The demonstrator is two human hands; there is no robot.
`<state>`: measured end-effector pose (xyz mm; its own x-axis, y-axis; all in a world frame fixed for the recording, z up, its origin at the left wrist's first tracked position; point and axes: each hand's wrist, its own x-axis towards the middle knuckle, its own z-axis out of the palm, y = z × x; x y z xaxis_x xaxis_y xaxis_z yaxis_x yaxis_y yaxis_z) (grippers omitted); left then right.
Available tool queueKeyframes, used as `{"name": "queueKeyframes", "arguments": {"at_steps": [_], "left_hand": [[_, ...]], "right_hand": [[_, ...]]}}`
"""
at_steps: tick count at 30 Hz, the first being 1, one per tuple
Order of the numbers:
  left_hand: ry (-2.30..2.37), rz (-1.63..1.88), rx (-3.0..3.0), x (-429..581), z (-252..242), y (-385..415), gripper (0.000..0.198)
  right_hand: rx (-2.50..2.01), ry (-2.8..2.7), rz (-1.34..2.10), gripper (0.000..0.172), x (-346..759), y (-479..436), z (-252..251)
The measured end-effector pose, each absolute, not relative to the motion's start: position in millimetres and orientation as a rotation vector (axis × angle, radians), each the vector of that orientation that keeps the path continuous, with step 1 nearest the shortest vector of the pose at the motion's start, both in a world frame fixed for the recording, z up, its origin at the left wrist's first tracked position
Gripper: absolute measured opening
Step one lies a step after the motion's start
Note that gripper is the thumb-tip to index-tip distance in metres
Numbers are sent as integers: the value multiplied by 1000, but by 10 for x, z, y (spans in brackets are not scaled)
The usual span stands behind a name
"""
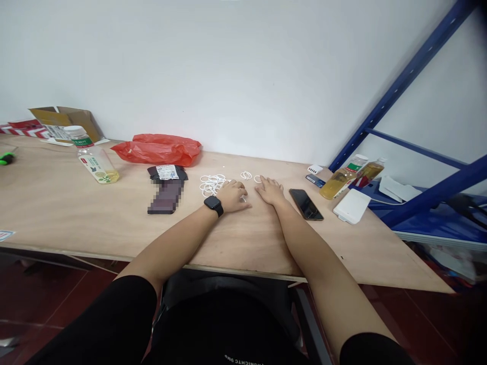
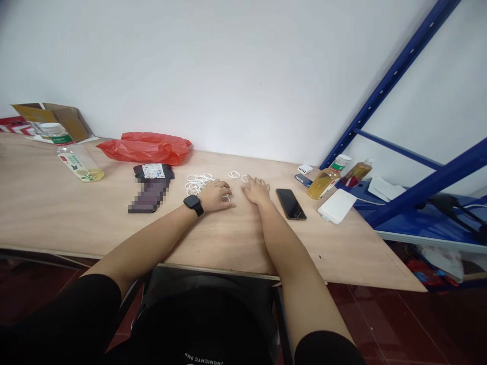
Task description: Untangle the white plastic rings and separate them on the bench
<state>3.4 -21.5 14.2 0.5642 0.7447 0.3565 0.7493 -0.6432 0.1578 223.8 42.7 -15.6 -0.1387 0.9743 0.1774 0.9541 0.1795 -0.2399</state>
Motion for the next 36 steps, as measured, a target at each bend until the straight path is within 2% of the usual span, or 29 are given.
{"name": "queueKeyframes", "arguments": {"at_steps": [6, 10, 16, 18, 20, 24, 29, 36], "left_hand": [[-1340, -642, -2760, 19, 156, -221, 46], [-1374, -699, -2727, -5, 141, -194, 46], [-1457, -863, -2611, -3, 174, -189, 77], [-1449, -813, -2647, 0, 188, -188, 71], [-1405, -750, -2718, 3, 198, -184, 57], [-1238, -765, -2875, 12, 203, -170, 35], [-1266, -1068, -2902, 14, 155, -147, 32], [-1495, -1600, -2934, 21, 47, -110, 31]], "right_hand": [[-1704, -2226, 20, 33, 2218, 463, -112], [-1452, -2219, 1, 25, 2196, 313, -35], [-1030, -2188, 87, 15, 2059, -95, 46], [-981, -2190, 103, 12, 2012, -197, 72], [-967, -2189, 149, 11, 1982, -243, 93], [-1007, -2027, 419, 6, 1971, -205, 97], [-1006, -1643, 878, 35, 1974, -116, 53], [-988, -1515, 1040, 39, 1972, -98, 63]]}}
